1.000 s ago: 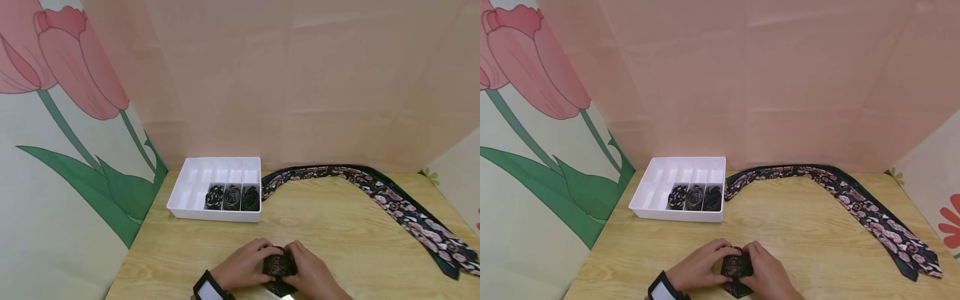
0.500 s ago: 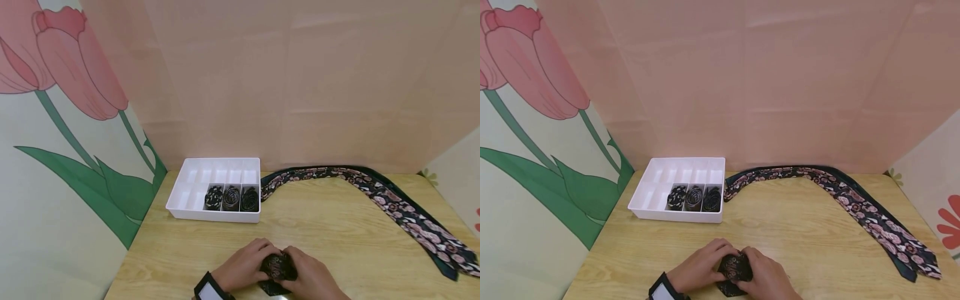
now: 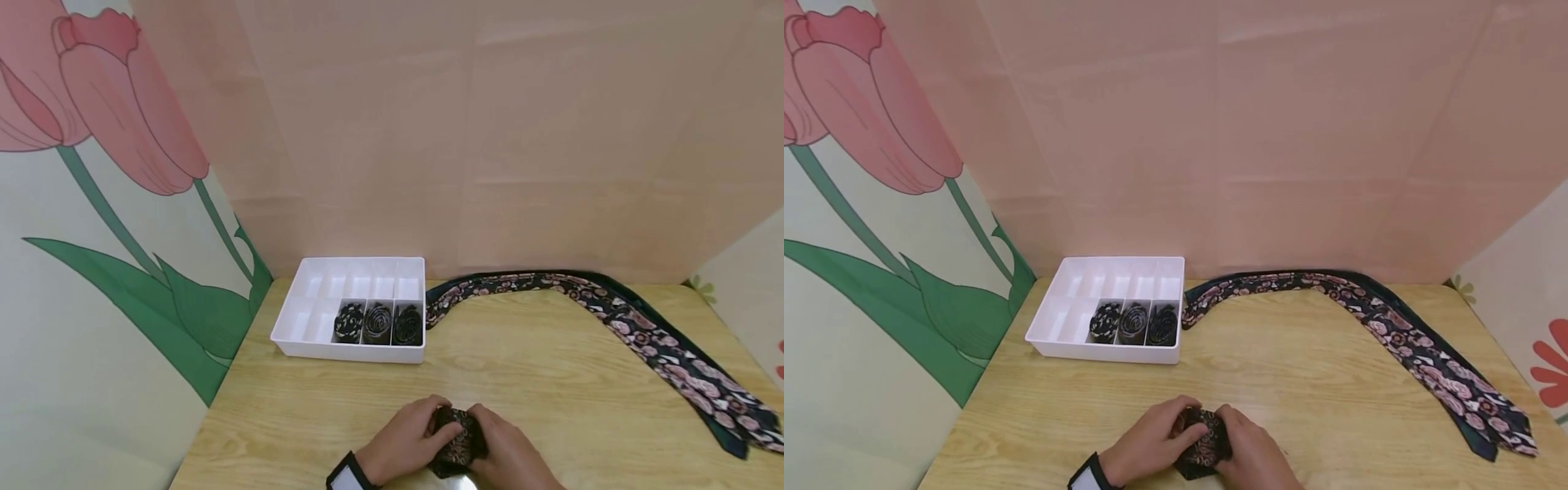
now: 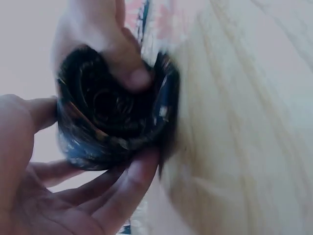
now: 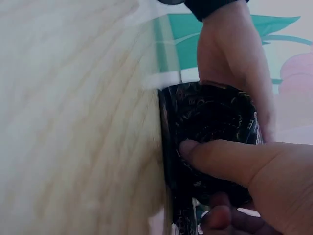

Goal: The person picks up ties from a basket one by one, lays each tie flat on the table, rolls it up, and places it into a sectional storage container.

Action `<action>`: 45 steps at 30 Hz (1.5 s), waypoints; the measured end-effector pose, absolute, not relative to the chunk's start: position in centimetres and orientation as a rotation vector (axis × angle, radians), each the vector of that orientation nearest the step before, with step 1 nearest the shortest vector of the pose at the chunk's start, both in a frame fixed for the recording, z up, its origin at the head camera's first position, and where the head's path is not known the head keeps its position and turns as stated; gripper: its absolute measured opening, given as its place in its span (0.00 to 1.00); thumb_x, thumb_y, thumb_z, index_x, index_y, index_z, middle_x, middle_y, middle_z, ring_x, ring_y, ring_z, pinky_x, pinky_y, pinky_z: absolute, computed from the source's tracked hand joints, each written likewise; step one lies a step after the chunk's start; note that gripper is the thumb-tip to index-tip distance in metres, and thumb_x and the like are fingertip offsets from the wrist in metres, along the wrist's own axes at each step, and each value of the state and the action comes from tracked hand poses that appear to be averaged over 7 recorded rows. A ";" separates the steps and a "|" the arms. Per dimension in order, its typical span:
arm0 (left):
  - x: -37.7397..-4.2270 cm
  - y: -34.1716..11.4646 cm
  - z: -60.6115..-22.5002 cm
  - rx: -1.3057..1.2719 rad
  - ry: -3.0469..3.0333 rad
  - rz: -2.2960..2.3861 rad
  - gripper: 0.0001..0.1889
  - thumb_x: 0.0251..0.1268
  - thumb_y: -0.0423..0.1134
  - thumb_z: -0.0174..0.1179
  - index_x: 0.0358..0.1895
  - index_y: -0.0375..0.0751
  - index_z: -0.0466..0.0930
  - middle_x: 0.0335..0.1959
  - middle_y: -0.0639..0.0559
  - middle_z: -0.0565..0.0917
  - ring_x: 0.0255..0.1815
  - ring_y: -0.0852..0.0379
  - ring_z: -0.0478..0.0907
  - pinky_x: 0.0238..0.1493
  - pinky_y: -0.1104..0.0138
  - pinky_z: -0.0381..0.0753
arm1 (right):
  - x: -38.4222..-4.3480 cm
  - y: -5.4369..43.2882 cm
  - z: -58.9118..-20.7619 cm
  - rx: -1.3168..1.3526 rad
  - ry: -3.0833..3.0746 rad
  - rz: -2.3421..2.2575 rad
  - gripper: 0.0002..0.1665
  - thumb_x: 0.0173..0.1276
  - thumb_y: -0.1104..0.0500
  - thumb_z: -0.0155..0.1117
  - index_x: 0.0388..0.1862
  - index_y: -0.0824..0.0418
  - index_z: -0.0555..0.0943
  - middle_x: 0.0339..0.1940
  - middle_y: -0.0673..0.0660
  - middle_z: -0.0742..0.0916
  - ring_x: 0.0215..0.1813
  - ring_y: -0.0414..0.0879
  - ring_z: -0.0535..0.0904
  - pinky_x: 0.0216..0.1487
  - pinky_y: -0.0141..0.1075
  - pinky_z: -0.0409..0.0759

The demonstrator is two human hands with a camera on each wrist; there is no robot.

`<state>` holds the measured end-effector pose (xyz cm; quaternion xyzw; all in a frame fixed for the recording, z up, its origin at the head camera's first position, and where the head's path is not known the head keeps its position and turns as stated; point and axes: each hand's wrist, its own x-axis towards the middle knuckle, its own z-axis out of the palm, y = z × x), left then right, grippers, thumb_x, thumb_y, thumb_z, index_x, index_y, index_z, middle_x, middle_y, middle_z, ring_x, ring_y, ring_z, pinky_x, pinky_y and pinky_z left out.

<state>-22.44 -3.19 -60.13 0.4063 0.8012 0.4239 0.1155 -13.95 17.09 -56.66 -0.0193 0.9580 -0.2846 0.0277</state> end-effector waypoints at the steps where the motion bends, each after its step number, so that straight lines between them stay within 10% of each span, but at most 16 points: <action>1: -22.4 -3.1 -60.2 1.167 2.328 1.289 0.26 0.80 0.62 0.55 0.67 0.48 0.78 0.49 0.61 0.83 0.45 0.72 0.78 0.45 0.75 0.79 | -13.9 17.1 -56.7 -0.073 2.995 -0.871 0.30 0.53 0.64 0.85 0.51 0.53 0.79 0.45 0.49 0.88 0.48 0.44 0.86 0.48 0.45 0.87; 13: -23.3 -3.0 -57.4 0.789 1.786 1.836 0.35 0.65 0.44 0.77 0.72 0.57 0.70 0.69 0.49 0.80 0.59 0.60 0.85 0.59 0.69 0.85 | -14.3 16.6 -56.0 -0.238 3.345 -0.973 0.35 0.57 0.62 0.85 0.62 0.48 0.80 0.51 0.42 0.86 0.43 0.35 0.80 0.40 0.32 0.81; 25: -24.5 -2.2 -58.3 1.016 2.004 1.914 0.38 0.54 0.32 0.81 0.68 0.43 0.71 0.67 0.40 0.78 0.68 0.55 0.78 0.73 0.64 0.77 | -15.7 18.2 -55.3 -0.514 3.480 -0.808 0.64 0.48 0.59 0.87 0.84 0.54 0.65 0.77 0.59 0.73 0.66 0.53 0.75 0.56 0.48 0.83; 34: -24.4 -2.6 -60.6 1.012 2.132 1.700 0.42 0.56 0.43 0.82 0.73 0.47 0.71 0.68 0.48 0.76 0.68 0.60 0.74 0.75 0.62 0.73 | -16.3 17.3 -56.8 -0.139 3.215 -0.816 0.37 0.58 0.52 0.85 0.66 0.51 0.82 0.53 0.46 0.84 0.55 0.39 0.80 0.58 0.46 0.85; 45: -24.6 -3.5 -60.1 1.131 2.411 1.411 0.37 0.54 0.47 0.83 0.69 0.51 0.79 0.62 0.59 0.84 0.63 0.63 0.80 0.69 0.63 0.78 | -16.3 17.4 -57.5 -0.253 3.177 -0.831 0.37 0.59 0.48 0.85 0.66 0.51 0.81 0.54 0.44 0.83 0.55 0.38 0.79 0.60 0.44 0.85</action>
